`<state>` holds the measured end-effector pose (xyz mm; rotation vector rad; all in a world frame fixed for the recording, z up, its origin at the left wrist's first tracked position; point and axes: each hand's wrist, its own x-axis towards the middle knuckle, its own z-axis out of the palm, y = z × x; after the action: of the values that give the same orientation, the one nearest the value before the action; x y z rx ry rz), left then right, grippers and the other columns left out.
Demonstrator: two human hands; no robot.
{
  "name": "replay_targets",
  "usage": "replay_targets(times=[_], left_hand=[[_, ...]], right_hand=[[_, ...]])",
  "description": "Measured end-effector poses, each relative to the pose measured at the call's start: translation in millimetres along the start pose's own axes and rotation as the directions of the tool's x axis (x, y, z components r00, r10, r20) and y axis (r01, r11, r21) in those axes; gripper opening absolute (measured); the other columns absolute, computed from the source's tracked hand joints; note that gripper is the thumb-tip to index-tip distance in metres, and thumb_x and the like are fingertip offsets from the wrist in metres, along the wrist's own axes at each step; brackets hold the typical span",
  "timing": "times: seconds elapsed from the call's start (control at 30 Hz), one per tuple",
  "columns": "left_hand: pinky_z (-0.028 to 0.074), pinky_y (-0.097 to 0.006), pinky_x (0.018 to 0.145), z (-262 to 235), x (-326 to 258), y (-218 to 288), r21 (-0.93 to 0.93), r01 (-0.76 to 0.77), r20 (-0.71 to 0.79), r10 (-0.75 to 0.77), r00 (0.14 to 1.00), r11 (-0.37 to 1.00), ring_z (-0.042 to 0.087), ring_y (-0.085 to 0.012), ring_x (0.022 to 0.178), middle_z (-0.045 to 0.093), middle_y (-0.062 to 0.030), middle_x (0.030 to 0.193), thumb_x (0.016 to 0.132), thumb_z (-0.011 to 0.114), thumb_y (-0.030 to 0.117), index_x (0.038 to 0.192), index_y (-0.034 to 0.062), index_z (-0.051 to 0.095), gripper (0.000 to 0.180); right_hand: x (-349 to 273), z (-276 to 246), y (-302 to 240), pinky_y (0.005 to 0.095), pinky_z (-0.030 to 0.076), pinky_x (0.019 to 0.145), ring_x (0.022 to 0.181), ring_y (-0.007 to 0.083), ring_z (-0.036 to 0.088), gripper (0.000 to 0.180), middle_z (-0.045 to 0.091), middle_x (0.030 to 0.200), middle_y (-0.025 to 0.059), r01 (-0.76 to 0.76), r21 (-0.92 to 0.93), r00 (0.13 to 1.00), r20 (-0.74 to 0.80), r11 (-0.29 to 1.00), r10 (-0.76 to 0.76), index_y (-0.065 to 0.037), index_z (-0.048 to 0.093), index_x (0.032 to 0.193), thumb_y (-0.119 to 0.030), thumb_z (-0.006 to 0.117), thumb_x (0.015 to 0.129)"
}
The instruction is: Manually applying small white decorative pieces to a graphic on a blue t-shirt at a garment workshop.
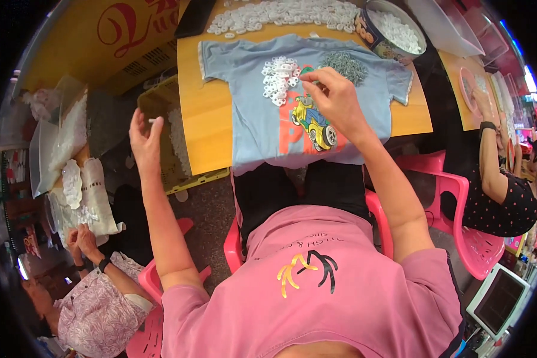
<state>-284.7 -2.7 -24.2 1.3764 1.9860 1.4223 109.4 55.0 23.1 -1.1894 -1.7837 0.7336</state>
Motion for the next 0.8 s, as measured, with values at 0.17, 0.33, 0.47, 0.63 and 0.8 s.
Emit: replay_targets(times=[0.17, 0.33, 0.47, 0.63, 0.8], left_hand=[[0.04, -0.036, 0.101, -14.1, -4.7, -16.4, -0.036, 0.099, 0.035, -0.097, 0.995, 0.994, 0.05, -0.0245, 0.122, 0.046, -0.0156, 0.139, 0.092, 0.065, 0.023, 0.139, 0.0025, 0.043, 0.056], [0.044, -0.03, 0.095, -2.9, -22.1, 13.0, -0.124, 0.092, 0.17, -0.07, 0.983, 0.988, 0.056, -0.0189, 0.113, 0.052, -0.0111, 0.131, 0.094, 0.061, 0.017, 0.134, 0.0008, 0.048, 0.045], [0.046, -0.024, 0.083, 21.0, -34.1, 55.0, -0.238, -0.009, 0.171, 0.051, 0.984, 0.971, 0.057, -0.0109, 0.095, 0.056, -0.0066, 0.119, 0.094, 0.058, 0.007, 0.125, -0.001, 0.055, 0.032], [0.049, -0.022, 0.072, 59.0, -63.7, 106.6, -0.397, -0.026, 0.219, 0.123, 0.968, 0.917, 0.059, -0.0102, 0.078, 0.062, -0.0048, 0.095, 0.093, 0.057, 0.002, 0.111, -0.002, 0.062, 0.019], [0.05, -0.024, 0.071, 123.4, -91.8, 140.4, -0.526, 0.122, 0.391, 0.112, 0.914, 0.842, 0.06, -0.0119, 0.078, 0.063, -0.0069, 0.096, 0.092, 0.058, 0.0, 0.11, -0.001, 0.062, 0.019]], right_hand=[[18.2, 8.2, 12.1, 0.0336, 0.049, 0.064, 0.072, 0.0247, 0.062, 0.014, 0.063, 0.089, 0.0085, 0.207, -0.379, 0.975, 0.154, 0.902, -0.16, -0.007, 0.069, 0.095, -0.012, 0.068, 0.082], [19.3, 10.4, 11.8, 0.0359, 0.05, 0.065, 0.075, 0.027, 0.063, 0.013, 0.062, 0.087, 0.0076, 0.302, -0.422, 0.952, 0.187, 0.855, -0.244, -0.007, 0.068, 0.093, -0.012, 0.069, 0.081], [13.7, 9.9, 19.8, 0.0335, 0.05, 0.063, 0.073, 0.025, 0.063, 0.012, 0.062, 0.087, 0.008, 0.307, -0.409, 0.952, 0.136, 0.859, -0.276, -0.005, 0.068, 0.093, -0.009, 0.068, 0.082], [7.9, 0.4, 17.3, 0.0256, 0.047, 0.06, 0.067, 0.0134, 0.059, 0.01, 0.064, 0.085, 0.0044, 0.064, -0.189, 0.997, 0.043, 0.98, -0.057, -0.003, 0.066, 0.096, -0.01, 0.065, 0.088], [-6.6, -22.3, 5.8, 0.0199, 0.043, 0.06, 0.066, 0.0035, 0.051, 0.016, 0.065, 0.086, 0.0001, -0.386, 0.512, 0.922, 0.193, 0.767, 0.336, -0.002, 0.065, 0.1, -0.016, 0.061, 0.095]])
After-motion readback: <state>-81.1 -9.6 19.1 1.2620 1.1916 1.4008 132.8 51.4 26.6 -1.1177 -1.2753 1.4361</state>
